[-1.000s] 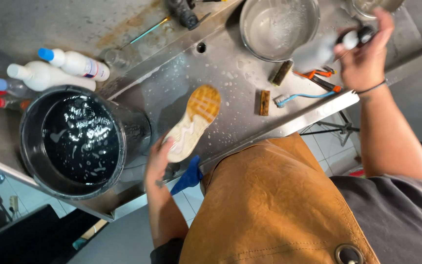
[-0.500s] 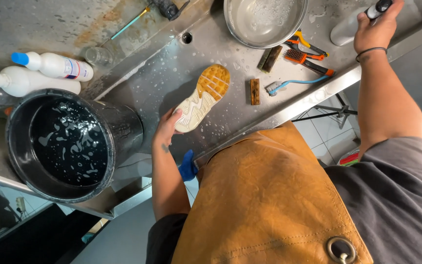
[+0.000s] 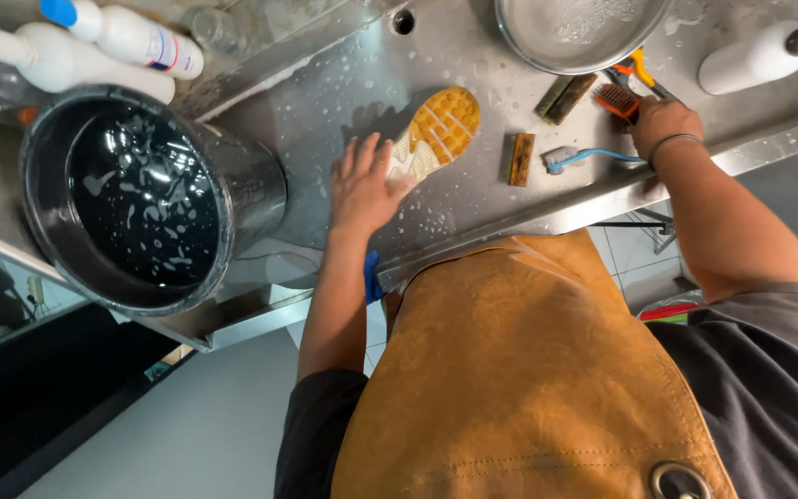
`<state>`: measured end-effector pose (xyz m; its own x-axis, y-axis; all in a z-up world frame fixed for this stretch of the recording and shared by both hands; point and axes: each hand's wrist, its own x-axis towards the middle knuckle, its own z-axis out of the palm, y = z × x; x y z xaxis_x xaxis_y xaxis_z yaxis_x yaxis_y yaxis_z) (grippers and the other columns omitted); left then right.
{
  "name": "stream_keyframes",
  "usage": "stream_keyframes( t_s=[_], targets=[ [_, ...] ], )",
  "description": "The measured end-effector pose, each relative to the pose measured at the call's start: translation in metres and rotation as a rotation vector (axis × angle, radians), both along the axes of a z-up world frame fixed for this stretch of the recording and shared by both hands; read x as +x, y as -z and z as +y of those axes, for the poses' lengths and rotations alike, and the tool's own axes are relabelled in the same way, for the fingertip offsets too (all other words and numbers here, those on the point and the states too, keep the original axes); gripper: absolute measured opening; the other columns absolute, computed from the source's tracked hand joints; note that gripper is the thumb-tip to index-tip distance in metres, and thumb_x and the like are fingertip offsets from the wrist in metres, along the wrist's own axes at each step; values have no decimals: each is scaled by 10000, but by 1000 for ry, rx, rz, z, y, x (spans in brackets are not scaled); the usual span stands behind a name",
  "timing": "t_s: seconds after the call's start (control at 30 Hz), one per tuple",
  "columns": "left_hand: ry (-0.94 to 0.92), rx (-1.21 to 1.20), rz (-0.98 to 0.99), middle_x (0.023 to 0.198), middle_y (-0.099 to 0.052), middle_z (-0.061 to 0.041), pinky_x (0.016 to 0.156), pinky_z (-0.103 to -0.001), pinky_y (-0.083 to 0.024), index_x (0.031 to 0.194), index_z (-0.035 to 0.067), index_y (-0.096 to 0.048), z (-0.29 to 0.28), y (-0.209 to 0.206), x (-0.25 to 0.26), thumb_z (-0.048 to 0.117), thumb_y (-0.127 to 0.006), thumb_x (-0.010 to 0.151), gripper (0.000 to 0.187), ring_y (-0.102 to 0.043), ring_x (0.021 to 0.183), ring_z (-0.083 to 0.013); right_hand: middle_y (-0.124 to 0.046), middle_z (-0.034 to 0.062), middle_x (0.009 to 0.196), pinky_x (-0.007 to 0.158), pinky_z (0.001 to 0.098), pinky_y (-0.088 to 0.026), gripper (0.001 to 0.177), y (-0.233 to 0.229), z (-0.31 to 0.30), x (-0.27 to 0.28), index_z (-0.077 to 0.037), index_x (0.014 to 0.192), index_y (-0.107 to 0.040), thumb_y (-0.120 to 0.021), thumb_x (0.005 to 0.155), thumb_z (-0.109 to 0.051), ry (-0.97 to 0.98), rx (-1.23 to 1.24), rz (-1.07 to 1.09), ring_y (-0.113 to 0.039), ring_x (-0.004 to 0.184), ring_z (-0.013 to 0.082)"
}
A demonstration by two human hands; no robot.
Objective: The person scrubs a white sneaker in a sink using a brush and cleaning solution. They apply liquid from a bottle, scrub the sole and upper with a brush, rinse the shoe under running water, and continue scrubbing with different brushes.
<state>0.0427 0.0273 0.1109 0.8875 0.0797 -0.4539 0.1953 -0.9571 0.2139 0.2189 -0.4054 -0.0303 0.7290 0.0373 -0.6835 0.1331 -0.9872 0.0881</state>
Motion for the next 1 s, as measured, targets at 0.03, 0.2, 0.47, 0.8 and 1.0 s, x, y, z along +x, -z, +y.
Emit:
stream_keyframes(
  t_s=[0.03,0.2,0.47,0.8,1.0],
  targets=[
    [23,37,170,1593,-156,-33,1128,-607,-107,1523,154,-217,-10,-14,6,775,-352,830,941,-55,1457,-306,-651,255,1175,800,506,-534,395,-2,1,3,-57,1254,-575,-493,945,-289,11,-12,22,-632,1040,435],
    [0,81,62,1412,-362,-85,978,-574,-337,1485,208,-279,13,14,-9,637,-717,726,976,-317,1274,-345,-687,254,1171,782,476,-569,425,-80,3,27,-29,1244,-630,-481,871,-167,-119,-96,102,-689,1011,419],
    [-25,164,155,1276,-449,-95,882,-525,-409,1412,205,-344,20,16,-4,478,-735,737,826,-426,1144,-327,-661,255,942,655,486,-477,336,-104,48,94,32,1112,-605,-687,1115,-294,-231,641,-248,-621,764,412],
    [-23,238,214,1362,-456,-120,1038,-680,-187,1511,230,-203,1,16,18,689,-620,795,947,-343,1301,-385,-325,7,600,387,281,-226,103,-53,154,107,-171,867,-391,-334,939,-216,639,875,265,-349,469,112],
    [-58,267,176,1252,-496,-79,881,-517,-345,1480,228,-296,-13,28,22,704,-588,801,879,-455,1101,-320,-526,151,1024,471,336,-481,601,-91,220,25,11,1257,-488,-677,769,-284,-161,440,154,-576,679,230]
  ],
)
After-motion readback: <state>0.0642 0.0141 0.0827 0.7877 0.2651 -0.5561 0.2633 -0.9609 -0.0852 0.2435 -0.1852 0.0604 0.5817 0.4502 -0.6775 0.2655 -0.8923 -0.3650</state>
